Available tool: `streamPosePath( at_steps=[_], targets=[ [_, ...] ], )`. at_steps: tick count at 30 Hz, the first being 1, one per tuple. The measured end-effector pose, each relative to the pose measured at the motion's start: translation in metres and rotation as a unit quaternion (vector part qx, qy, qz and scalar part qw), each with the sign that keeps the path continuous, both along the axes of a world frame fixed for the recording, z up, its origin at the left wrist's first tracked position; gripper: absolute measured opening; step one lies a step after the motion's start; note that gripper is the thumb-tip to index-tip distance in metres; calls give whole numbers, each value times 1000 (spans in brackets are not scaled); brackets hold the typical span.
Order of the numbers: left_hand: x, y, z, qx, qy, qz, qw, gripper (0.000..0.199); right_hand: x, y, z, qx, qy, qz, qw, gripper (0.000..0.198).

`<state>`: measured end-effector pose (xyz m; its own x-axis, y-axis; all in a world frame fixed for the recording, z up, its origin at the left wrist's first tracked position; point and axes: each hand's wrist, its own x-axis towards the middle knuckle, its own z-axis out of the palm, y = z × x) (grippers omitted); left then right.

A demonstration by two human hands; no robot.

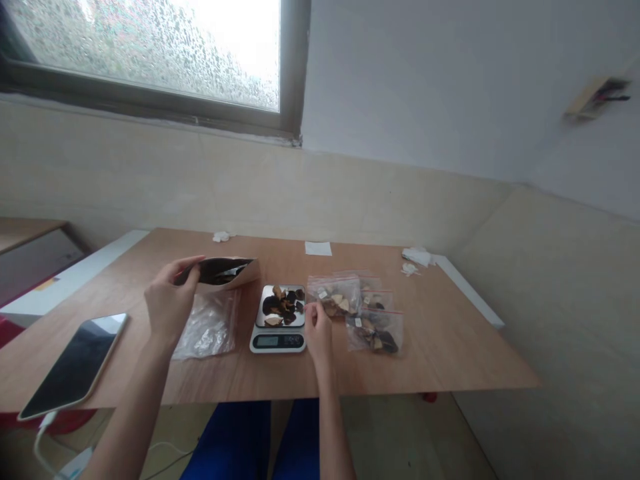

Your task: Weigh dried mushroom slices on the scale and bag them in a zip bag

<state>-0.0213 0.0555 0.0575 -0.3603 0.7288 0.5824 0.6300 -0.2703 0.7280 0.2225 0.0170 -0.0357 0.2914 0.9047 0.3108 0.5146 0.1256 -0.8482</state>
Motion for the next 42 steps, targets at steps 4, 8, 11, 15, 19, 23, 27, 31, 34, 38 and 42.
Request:
streamPosePath(
  at_steps=[4,8,11,15,19,23,27,31,34,38,42],
  targets=[
    [-1,0,-3,-3,5,10,1000,25,6,18,-14,-30,-88,34,995,24],
    [-2,-4,-5,-10,6,9,1000,24,2,27,-18,-12,-125,43,991,20],
    [-5,-6,-5,-14,2,6,1000,24,4,22,-19,7,-135,31,990,20],
    [-7,-6,-6,-17,-1,14,1000,23,22,2,-31,10,-151,-20,988,25],
    [-3,-5,-9,42,-4,39,998,25,36,-18,-39,0,-195,-33,980,27],
    [4,-2,-9,89,-20,45,995,49,17,-18,-27,-3,-163,33,986,28],
    [4,4,-10,121,-30,33,992,52,-12,-7,-14,-7,-181,84,980,20],
    [-3,13,-19,146,-37,25,988,42,-11,-8,-15,-9,-185,61,981,19],
    [-7,17,-27,137,-33,7,990,35,9,-17,-22,6,-178,1,984,22],
    [-8,20,-38,129,-32,-10,991,43,32,-26,-32,13,-178,-68,982,24],
    [-9,20,-54,111,-13,-25,993,54,34,-20,-33,56,-115,-86,988,23]
  ],
)
